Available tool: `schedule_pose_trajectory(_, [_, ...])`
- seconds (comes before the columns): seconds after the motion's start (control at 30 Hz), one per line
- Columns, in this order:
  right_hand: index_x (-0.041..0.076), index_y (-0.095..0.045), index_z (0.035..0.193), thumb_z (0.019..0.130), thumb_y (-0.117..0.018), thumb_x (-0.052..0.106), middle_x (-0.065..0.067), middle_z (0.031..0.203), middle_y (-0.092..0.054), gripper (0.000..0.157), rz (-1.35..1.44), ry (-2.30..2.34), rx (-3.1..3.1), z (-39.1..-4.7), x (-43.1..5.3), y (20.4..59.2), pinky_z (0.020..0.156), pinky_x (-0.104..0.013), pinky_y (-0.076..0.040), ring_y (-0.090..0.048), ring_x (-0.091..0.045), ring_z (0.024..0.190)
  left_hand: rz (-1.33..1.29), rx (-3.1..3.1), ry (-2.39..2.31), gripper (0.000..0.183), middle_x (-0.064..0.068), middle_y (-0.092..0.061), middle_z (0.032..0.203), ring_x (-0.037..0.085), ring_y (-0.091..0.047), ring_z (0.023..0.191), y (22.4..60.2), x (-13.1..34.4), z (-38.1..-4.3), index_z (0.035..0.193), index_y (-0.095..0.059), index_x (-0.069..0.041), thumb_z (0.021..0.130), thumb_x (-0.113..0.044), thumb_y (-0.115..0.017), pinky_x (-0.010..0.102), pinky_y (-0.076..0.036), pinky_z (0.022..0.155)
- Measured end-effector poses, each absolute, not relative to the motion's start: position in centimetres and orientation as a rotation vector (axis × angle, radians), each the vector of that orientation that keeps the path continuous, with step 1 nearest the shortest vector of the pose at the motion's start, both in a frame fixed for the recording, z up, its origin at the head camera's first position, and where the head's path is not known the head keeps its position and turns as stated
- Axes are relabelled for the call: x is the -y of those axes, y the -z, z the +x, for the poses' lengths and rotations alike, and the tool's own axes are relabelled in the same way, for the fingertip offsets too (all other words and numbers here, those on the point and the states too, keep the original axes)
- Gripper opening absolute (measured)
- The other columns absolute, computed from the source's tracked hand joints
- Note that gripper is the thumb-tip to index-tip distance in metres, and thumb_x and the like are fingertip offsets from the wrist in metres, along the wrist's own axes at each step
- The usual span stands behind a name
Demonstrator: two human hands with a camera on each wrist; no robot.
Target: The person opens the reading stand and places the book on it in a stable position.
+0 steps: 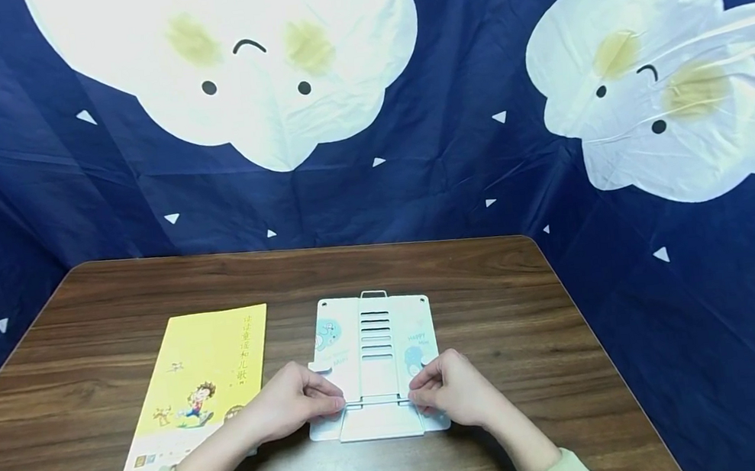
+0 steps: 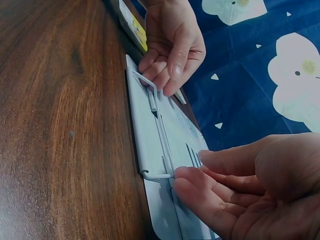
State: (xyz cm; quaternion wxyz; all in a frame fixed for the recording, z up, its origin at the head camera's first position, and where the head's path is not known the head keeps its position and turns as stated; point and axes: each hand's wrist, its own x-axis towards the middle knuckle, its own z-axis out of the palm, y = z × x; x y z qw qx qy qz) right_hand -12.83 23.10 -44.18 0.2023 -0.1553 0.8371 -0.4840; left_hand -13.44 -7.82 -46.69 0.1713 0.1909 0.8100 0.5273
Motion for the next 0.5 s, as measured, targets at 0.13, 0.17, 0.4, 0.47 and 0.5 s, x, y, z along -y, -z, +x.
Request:
schedule_pose_trajectory(0.13, [-0.011,-0.076,0.096,0.097,-0.071,-0.004,-0.016,0.081,-0.075,0.008,-0.408,1.424,-2.263,-12.76,-22.93,44.37,0.064,-0.036,-0.064,-0.073,-0.026,0.070,0.504,-2.216,-1.550,0.010,0.004,-0.077,0.075,0.019,-0.074,0.069,46.82,7.80,-13.45,0.092,-0.082,0.000,0.092,-0.011,-0.081,0.031,-0.062,0.062])
schedule_pose_trajectory(0.17, [-0.013,-0.075,0.096,0.097,-0.071,-0.005,-0.017,0.080,-0.075,0.008,-0.398,1.448,-2.238,-12.70,-22.86,44.39,0.064,-0.036,-0.064,-0.074,-0.026,0.070,0.491,-2.193,-1.563,0.010,0.006,-0.077,0.075,0.020,-0.074,0.068,46.82,7.79,-13.44,0.092,-0.082,0.001,0.093,-0.009,-0.081,0.032,-0.062,0.062])
schedule_pose_trajectory(0.4, [-0.013,-0.074,0.094,0.095,-0.073,-0.007,-0.021,0.078,-0.074,0.007,-0.316,1.515,-2.158,-12.55,-22.32,44.71,0.064,-0.035,-0.064,-0.075,-0.026,0.070,0.413,-2.082,-1.634,0.010,0.014,-0.076,0.075,0.025,-0.076,0.069,47.04,7.66,-13.42,0.092,-0.079,0.008,0.094,-0.002,-0.077,0.035,-0.064,0.062])
schedule_pose_trajectory(0.47, [-0.013,-0.075,0.094,0.095,-0.074,-0.006,-0.020,0.078,-0.074,0.007,-0.307,1.511,-2.154,-12.53,-22.30,44.68,0.064,-0.035,-0.064,-0.075,-0.025,0.070,0.397,-2.061,-1.652,0.010,0.015,-0.076,0.075,0.025,-0.076,0.069,47.17,7.60,-13.42,0.092,-0.078,0.009,0.094,-0.001,-0.076,0.035,-0.064,0.062])
schedule_pose_trajectory(0.5, [-0.013,-0.075,0.094,0.095,-0.074,-0.006,-0.020,0.078,-0.074,0.007,-0.301,1.511,-2.155,-12.54,-22.37,44.66,0.064,-0.035,-0.064,-0.075,-0.025,0.070,0.391,-2.050,-1.661,0.010,0.015,-0.076,0.075,0.025,-0.076,0.069,47.19,7.56,-13.41,0.093,-0.078,0.009,0.094,-0.001,-0.076,0.035,-0.064,0.062])
